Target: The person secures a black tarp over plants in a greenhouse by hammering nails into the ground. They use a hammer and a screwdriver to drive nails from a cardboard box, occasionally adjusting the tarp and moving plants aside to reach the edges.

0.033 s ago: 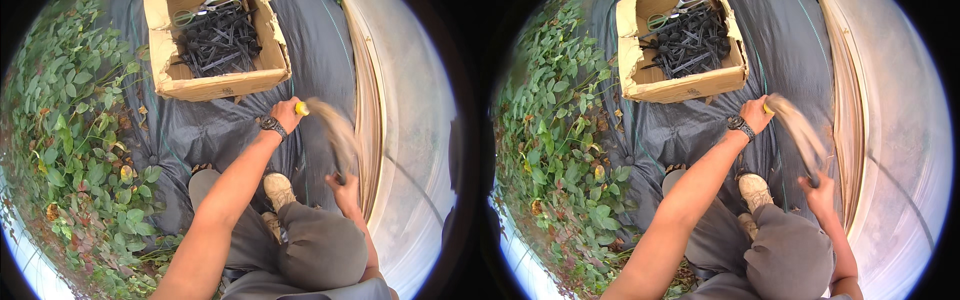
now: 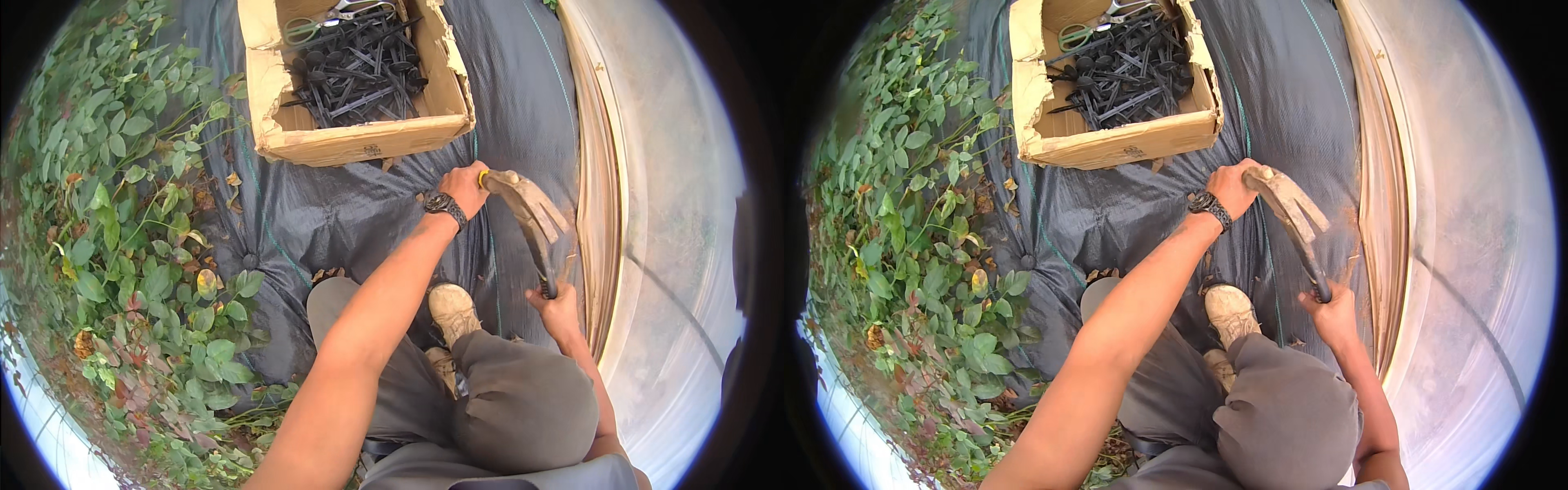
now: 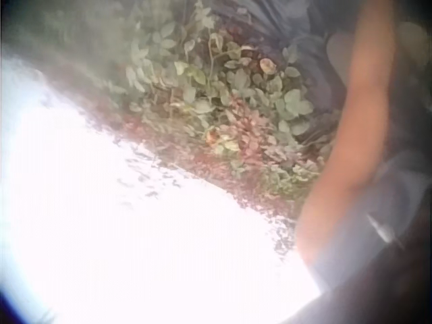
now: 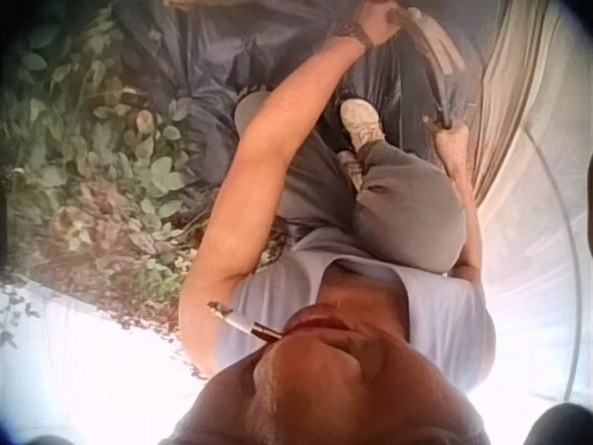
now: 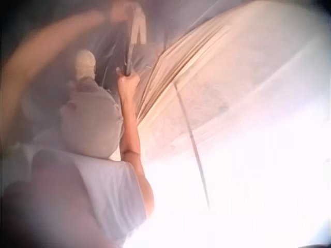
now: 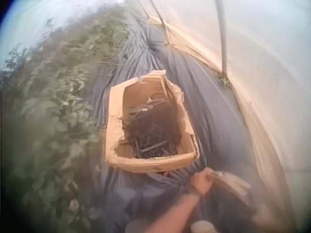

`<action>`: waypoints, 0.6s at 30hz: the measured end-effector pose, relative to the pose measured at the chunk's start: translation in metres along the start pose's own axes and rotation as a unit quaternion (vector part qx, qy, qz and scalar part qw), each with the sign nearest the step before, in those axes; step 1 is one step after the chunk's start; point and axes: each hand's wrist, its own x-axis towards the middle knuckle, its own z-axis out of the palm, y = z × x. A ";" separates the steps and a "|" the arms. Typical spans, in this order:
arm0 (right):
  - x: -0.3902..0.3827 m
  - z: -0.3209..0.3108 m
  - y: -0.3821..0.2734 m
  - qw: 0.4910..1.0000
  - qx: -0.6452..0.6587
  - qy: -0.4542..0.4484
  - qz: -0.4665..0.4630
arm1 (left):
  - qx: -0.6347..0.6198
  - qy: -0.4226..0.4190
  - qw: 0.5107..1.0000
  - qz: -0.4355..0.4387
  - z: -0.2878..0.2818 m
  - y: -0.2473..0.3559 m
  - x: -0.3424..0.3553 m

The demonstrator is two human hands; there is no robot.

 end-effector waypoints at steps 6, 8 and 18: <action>-0.029 -0.010 -0.048 0.997 0.075 0.003 -0.036 | -0.052 0.037 0.998 0.025 -0.012 -0.003 -0.008; -0.042 -0.014 -0.064 0.992 0.118 0.005 -0.055 | -0.024 0.055 0.995 0.076 -0.013 -0.023 -0.033; -0.026 0.002 -0.032 0.990 0.136 -0.035 -0.022 | 0.366 0.031 0.929 -0.047 -0.155 -0.110 -0.138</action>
